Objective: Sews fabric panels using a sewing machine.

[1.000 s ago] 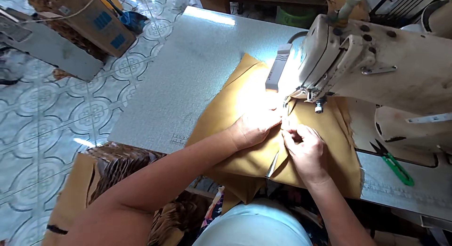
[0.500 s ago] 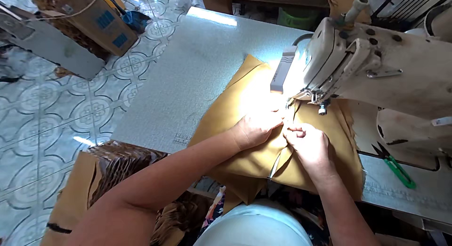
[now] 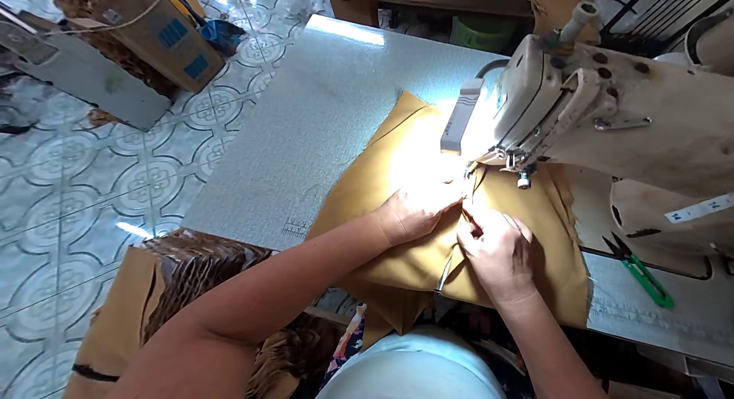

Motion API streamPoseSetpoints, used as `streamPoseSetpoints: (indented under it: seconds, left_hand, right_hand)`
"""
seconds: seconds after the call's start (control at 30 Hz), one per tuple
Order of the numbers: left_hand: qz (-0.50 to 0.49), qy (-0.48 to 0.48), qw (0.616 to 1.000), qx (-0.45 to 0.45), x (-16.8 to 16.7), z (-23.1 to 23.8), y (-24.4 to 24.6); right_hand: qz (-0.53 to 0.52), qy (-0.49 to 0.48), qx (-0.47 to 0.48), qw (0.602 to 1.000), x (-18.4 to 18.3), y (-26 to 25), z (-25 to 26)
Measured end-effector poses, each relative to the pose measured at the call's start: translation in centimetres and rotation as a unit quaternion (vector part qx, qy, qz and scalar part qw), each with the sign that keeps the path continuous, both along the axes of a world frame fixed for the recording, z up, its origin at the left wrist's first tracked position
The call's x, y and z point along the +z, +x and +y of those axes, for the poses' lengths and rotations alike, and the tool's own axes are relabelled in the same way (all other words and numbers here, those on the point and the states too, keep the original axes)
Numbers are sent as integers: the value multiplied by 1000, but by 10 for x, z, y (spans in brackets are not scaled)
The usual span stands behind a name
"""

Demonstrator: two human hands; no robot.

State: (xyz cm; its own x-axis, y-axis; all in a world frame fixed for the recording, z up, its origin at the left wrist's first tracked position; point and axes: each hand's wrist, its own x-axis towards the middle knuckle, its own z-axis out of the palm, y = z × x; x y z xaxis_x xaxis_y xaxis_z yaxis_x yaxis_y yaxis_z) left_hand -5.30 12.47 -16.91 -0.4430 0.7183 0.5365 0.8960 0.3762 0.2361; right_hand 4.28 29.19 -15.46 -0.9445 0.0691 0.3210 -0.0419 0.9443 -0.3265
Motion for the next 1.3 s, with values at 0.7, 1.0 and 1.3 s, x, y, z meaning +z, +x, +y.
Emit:
streamPoseSetpoints:
  seconds: [0.7, 1.0, 1.3]
  left_hand:
    - [-7, 9, 1000, -15, -5, 0, -3]
    - [-27, -19, 999, 5, -4, -1, -1]
    - [-30, -15, 999, -6, -2, 0, -1]
  right_hand:
    - [87, 15, 181, 980, -10, -34, 47]
    - [85, 29, 162, 983, -15, -33, 42]
    - [74, 45, 150, 985, -15, -31, 41]
